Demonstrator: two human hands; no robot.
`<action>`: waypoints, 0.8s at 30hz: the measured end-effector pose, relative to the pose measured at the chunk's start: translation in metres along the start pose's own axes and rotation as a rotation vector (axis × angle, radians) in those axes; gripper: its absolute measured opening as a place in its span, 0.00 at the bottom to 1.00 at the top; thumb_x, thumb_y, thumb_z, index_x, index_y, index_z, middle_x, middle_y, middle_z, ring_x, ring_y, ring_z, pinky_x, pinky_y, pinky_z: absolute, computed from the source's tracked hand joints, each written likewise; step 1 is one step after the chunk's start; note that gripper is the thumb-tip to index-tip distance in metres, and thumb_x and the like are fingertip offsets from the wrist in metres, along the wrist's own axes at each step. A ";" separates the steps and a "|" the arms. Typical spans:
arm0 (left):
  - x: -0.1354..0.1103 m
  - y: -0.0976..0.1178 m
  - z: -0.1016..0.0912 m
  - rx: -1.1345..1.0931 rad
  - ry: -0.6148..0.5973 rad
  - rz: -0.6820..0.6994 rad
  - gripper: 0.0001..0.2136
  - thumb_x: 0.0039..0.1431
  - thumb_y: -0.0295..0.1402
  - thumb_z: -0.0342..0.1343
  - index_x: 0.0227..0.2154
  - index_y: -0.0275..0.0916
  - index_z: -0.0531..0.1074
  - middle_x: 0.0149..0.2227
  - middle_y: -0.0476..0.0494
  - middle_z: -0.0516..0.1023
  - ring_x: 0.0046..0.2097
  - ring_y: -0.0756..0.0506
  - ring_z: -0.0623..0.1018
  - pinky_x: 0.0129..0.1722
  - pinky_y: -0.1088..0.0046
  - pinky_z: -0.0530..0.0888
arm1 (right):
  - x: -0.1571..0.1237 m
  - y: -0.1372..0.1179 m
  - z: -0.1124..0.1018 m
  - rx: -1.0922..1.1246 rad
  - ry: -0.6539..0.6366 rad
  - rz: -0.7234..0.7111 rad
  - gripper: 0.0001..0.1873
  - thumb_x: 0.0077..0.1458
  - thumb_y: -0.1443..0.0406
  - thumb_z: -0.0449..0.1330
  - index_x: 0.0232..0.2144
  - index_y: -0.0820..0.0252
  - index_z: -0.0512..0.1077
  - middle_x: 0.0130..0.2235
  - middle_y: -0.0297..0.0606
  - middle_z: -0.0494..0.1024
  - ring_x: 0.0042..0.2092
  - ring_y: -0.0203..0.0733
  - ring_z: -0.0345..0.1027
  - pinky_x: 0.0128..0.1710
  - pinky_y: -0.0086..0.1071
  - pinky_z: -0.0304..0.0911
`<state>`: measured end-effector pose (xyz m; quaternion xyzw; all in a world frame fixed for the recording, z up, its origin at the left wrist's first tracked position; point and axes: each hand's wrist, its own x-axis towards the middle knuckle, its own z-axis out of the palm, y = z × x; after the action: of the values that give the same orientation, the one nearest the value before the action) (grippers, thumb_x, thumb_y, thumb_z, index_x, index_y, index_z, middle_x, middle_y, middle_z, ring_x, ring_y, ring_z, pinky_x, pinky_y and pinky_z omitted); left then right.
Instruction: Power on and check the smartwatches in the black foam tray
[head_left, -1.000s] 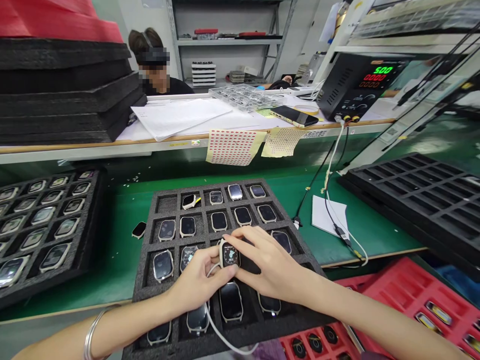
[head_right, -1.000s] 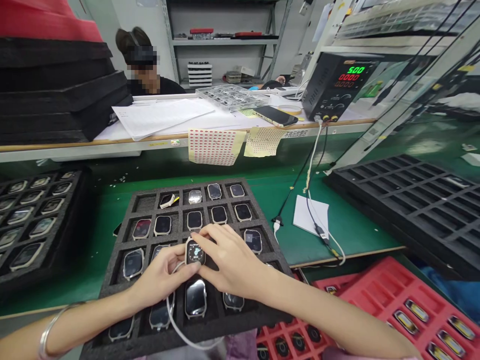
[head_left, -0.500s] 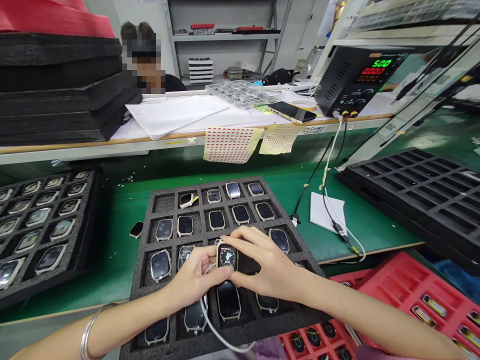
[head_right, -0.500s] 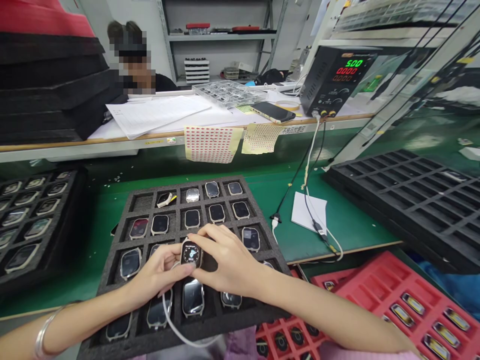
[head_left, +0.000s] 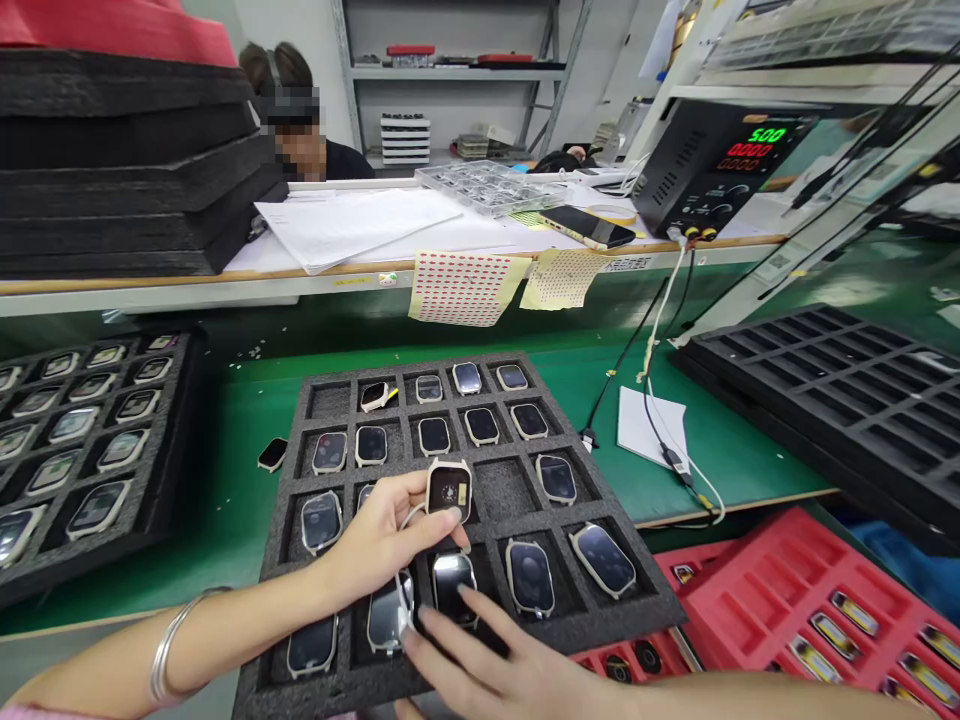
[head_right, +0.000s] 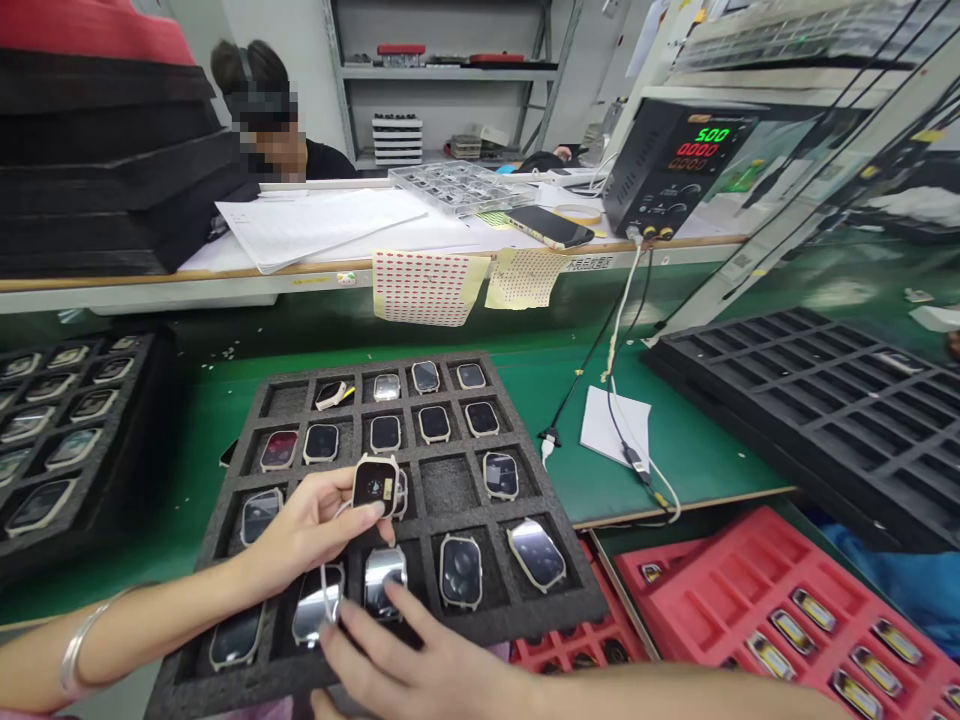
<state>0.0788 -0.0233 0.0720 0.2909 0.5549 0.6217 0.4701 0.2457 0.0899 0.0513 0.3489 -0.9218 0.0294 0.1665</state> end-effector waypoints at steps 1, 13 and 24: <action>0.000 0.002 0.000 0.010 0.001 0.004 0.12 0.58 0.39 0.57 0.35 0.33 0.70 0.30 0.42 0.77 0.23 0.53 0.67 0.18 0.81 0.57 | 0.000 -0.001 0.005 -0.040 -0.005 0.013 0.18 0.62 0.66 0.50 0.53 0.56 0.66 0.55 0.37 0.70 0.57 0.48 0.59 0.49 0.42 0.68; 0.021 0.025 -0.009 -0.031 0.045 0.019 0.11 0.58 0.39 0.56 0.32 0.34 0.67 0.28 0.48 0.74 0.16 0.60 0.53 0.14 0.81 0.47 | 0.029 0.052 -0.029 0.425 0.098 0.170 0.16 0.59 0.57 0.57 0.45 0.60 0.71 0.43 0.43 0.75 0.44 0.42 0.68 0.44 0.38 0.66; 0.033 0.012 -0.017 -0.296 -0.071 0.070 0.08 0.59 0.34 0.56 0.35 0.34 0.68 0.27 0.48 0.73 0.15 0.62 0.51 0.14 0.81 0.46 | 0.048 0.158 -0.015 1.503 0.274 0.537 0.23 0.55 0.65 0.63 0.53 0.58 0.68 0.50 0.43 0.74 0.49 0.42 0.69 0.51 0.38 0.62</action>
<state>0.0474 0.0004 0.0742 0.2593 0.4296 0.7021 0.5051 0.1133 0.1811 0.0914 0.1277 -0.6795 0.7223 -0.0136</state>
